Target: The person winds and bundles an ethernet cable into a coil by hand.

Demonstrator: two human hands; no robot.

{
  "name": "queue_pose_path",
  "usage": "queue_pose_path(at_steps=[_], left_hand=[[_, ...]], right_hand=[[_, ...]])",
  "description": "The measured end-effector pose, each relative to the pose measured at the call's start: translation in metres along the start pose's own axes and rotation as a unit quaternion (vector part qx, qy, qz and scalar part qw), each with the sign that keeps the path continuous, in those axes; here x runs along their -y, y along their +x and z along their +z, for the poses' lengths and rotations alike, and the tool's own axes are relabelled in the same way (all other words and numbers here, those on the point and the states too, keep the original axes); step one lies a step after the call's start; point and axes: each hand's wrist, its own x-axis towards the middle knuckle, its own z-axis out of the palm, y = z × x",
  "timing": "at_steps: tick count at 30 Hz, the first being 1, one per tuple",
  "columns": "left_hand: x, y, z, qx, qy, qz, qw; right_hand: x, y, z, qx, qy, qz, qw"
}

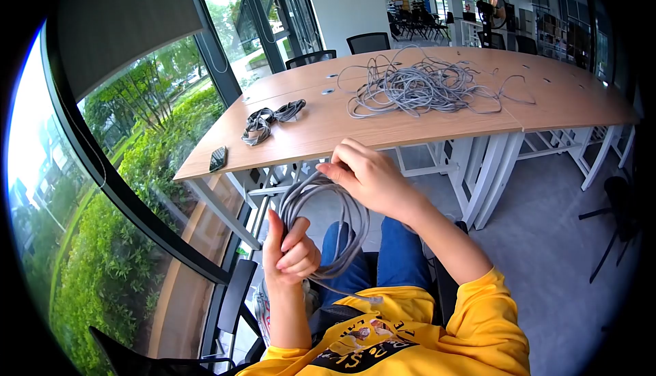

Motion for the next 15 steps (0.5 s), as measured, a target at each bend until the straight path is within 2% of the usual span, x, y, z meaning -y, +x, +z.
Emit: queue_pose_path(at_steps=[2, 3, 5, 6, 7, 9, 10, 13, 15], left_hand=[[0.000, -0.002, -0.001, 0.032, 0.017, -0.026, 0.999], [0.000, -0.003, -0.001, 0.062, 0.033, -0.052, 0.996], [-0.002, -0.005, -0.001, 0.051, 0.049, -0.058, 0.996], [-0.003, -0.005, 0.000, 0.057, 0.074, -0.067, 0.993], [-0.003, -0.006, 0.001, 0.062, 0.099, -0.075, 0.990], [-0.005, -0.008, 0.000, 0.050, 0.115, -0.071, 0.989], [-0.006, -0.008, 0.000, 0.026, 0.116, -0.049, 0.992], [-0.006, -0.001, 0.004, -0.009, 0.106, -0.015, 0.994], [-0.004, 0.003, 0.007, -0.073, 0.108, 0.014, 0.991]], right_hand=[[-0.007, -0.007, 0.011, 0.031, 0.151, 0.073, 0.985], [-0.004, -0.012, 0.017, 0.031, 0.151, 0.072, 0.985], [0.003, -0.019, 0.026, -0.007, 0.336, 0.144, 0.931], [0.005, -0.021, 0.021, 0.050, 0.354, 0.166, 0.919], [0.008, -0.023, 0.017, 0.049, 0.355, 0.167, 0.919], [0.012, -0.023, 0.013, 0.121, 0.447, 0.176, 0.869], [0.012, -0.022, 0.015, 0.122, 0.447, 0.176, 0.869], [0.010, -0.019, 0.020, -0.018, 0.322, 0.149, 0.935], [0.008, -0.014, 0.018, -0.047, 0.331, 0.138, 0.932]])
